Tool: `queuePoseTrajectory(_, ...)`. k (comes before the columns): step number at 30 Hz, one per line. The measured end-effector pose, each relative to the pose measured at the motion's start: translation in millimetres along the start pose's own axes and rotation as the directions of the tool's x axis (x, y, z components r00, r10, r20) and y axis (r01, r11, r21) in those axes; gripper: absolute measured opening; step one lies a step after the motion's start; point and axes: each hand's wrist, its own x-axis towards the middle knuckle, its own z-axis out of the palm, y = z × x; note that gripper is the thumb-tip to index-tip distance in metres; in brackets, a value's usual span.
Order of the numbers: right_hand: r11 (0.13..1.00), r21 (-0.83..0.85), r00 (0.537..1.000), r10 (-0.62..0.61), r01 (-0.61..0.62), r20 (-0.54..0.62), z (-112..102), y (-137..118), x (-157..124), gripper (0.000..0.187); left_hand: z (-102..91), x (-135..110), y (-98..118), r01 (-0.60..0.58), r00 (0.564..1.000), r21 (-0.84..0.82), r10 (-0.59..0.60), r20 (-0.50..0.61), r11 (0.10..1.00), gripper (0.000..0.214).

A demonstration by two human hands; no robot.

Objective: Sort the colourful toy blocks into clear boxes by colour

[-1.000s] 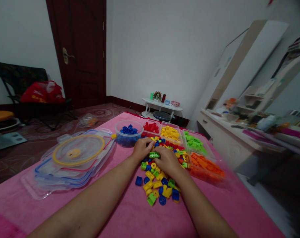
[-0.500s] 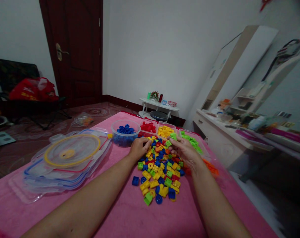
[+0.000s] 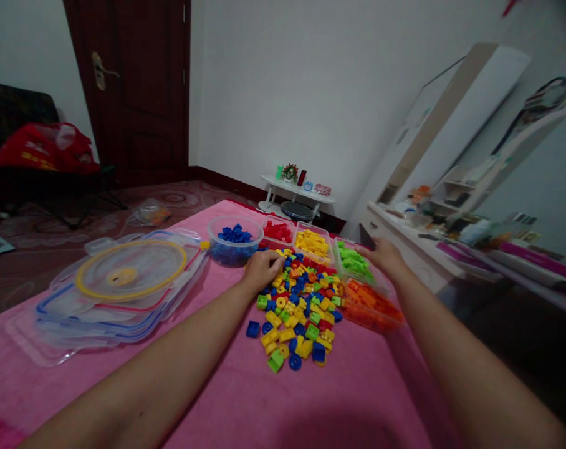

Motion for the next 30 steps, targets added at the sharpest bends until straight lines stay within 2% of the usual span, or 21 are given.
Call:
queuePoseTrajectory(2, 0.952, -0.299, 0.992, -0.092, 0.063, -0.084, 2.7, -13.6, -21.5, 0.039, -0.4, -0.5, -0.4, -0.003, 1.000, -0.004, 0.003, 0.002, 1.000, 0.038)
queuePoseTrajectory(3, 0.930, -0.345, 0.987, -0.151, 0.124, -0.054, 6.8, -22.2, -38.9, 0.038, -0.7, -0.8, -0.5, -0.004, 1.000, -0.007, 0.004, 0.002, 1.000, 0.038)
queuePoseTrajectory(5, 0.919, -0.293, 0.965, -0.249, 0.263, 0.083, 18.2, -37.8, -84.3, 0.041, -1.3, -1.4, -0.6, -0.002, 1.000, -0.014, 0.002, -0.008, 1.000, 0.038)
queuePoseTrajectory(7, 0.896, -0.285, 0.934, -0.290, 0.342, 0.209, 30.2, -45.1, -136.7, 0.050, -1.6, -1.8, -0.4, 0.001, 1.000, -0.017, -0.001, -0.021, 1.000, 0.038)
queuePoseTrajectory(9, 0.883, -0.317, 0.914, -0.239, 0.345, 0.328, 40.5, -41.7, -186.0, 0.069, -1.5, -1.8, -0.2, 0.003, 1.000, -0.014, -0.004, -0.028, 1.000, 0.038)
queuePoseTrajectory(11, 0.890, -0.341, 0.900, -0.149, 0.303, 0.409, 49.5, -31.7, -223.0, 0.090, -1.1, -1.5, 0.0, 0.005, 1.000, -0.014, -0.005, -0.031, 1.000, 0.037)
queuePoseTrajectory(13, 0.905, -0.351, 0.894, -0.067, 0.242, 0.442, 59.4, -21.9, -243.0, 0.092, -0.6, -1.2, 0.1, 0.004, 0.999, -0.020, -0.005, -0.033, 1.000, 0.038)
queuePoseTrajectory(16, 0.918, -0.342, 0.906, -0.042, 0.201, 0.420, 78.2, -17.8, -242.6, 0.078, -0.1, -1.2, -0.4, 0.007, 0.999, -0.021, -0.008, -0.041, 1.000, 0.038)
queuePoseTrajectory(23, 0.906, -0.314, 0.943, -0.205, 0.285, 0.263, 122.7, -19.6, -186.5, 0.060, 0.8, -1.1, -3.4, -0.008, 0.998, -0.028, 0.007, -0.057, 1.000, 0.037)
queuePoseTrajectory(27, 0.897, -0.324, 0.952, -0.256, 0.300, 0.170, 135.8, -19.1, -153.6, 0.056, 1.9, -0.6, -4.0, 0.002, 0.996, -0.038, -0.005, -0.084, 0.999, 0.037)
queuePoseTrajectory(30, 0.880, -0.339, 0.943, -0.315, 0.333, 0.109, 138.8, -39.5, -130.7, 0.049, 2.1, 0.3, -5.2, 0.020, 0.996, -0.090, -0.027, -0.086, 0.996, 0.036)
